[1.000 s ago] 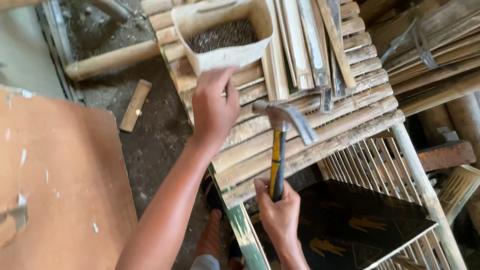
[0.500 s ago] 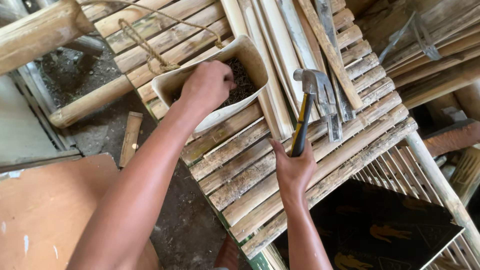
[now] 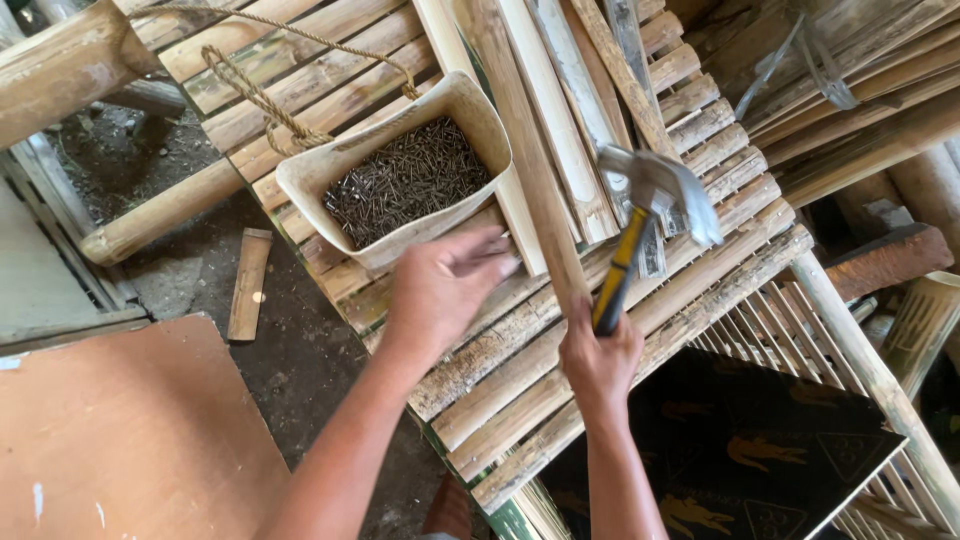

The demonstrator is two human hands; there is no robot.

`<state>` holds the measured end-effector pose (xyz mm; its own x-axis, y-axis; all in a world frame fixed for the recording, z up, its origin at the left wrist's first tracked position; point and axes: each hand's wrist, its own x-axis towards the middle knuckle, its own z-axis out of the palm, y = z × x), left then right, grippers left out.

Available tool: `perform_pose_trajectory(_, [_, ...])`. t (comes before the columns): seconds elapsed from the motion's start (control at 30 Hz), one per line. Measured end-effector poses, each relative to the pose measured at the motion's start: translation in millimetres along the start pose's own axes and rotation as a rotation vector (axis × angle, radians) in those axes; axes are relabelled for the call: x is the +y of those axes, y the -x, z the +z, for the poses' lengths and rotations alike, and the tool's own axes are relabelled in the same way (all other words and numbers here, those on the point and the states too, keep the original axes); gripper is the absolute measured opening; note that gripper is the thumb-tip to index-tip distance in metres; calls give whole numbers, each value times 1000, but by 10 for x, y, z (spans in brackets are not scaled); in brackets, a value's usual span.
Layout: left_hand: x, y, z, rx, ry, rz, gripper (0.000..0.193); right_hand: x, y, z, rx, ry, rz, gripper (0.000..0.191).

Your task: The person repeatedly picks up nails from a container and uses a hammer to drive them into bamboo slats, securing the slats to a bamboo frame. The person adjusts slat positions as needed and continues nailing along the length of the frame.

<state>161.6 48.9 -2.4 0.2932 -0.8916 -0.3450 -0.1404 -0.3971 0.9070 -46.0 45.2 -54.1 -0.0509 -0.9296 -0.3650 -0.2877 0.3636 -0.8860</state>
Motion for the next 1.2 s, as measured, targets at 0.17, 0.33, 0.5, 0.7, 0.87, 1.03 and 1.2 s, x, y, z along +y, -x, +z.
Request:
perform_pose_trajectory(0.17, [-410,106,782,219,638,-118,24,167,777,-297,43,-505,115,25])
perform_pose_trajectory(0.33, [-428,541,1760,411,664,-63,18,613,1368,-632,78,-654,267,24])
perform_pose_trajectory(0.5, [-311,1232,2325,416,-238,131,5,984,1808,-1216,70,-724,317,34])
perform_pose_trajectory(0.7, [-790,1940,2275,2,-290,299,11,1075,1437,-1965,191,-507,282,31])
perform_pose_trajectory(0.87, [-1040,2119,2213,-281,-481,-38,19,1131,837,-2214,180,-574,215,31])
perform_pose_trajectory(1.03, [-1250,2142,2259,-62,-832,185,13,1095,514,-2253,145,-525,168,35])
perform_pose_trajectory(1.2, [-1582,2233,2367,70,-1030,474,17,1039,373,-2263,152,-509,193,37])
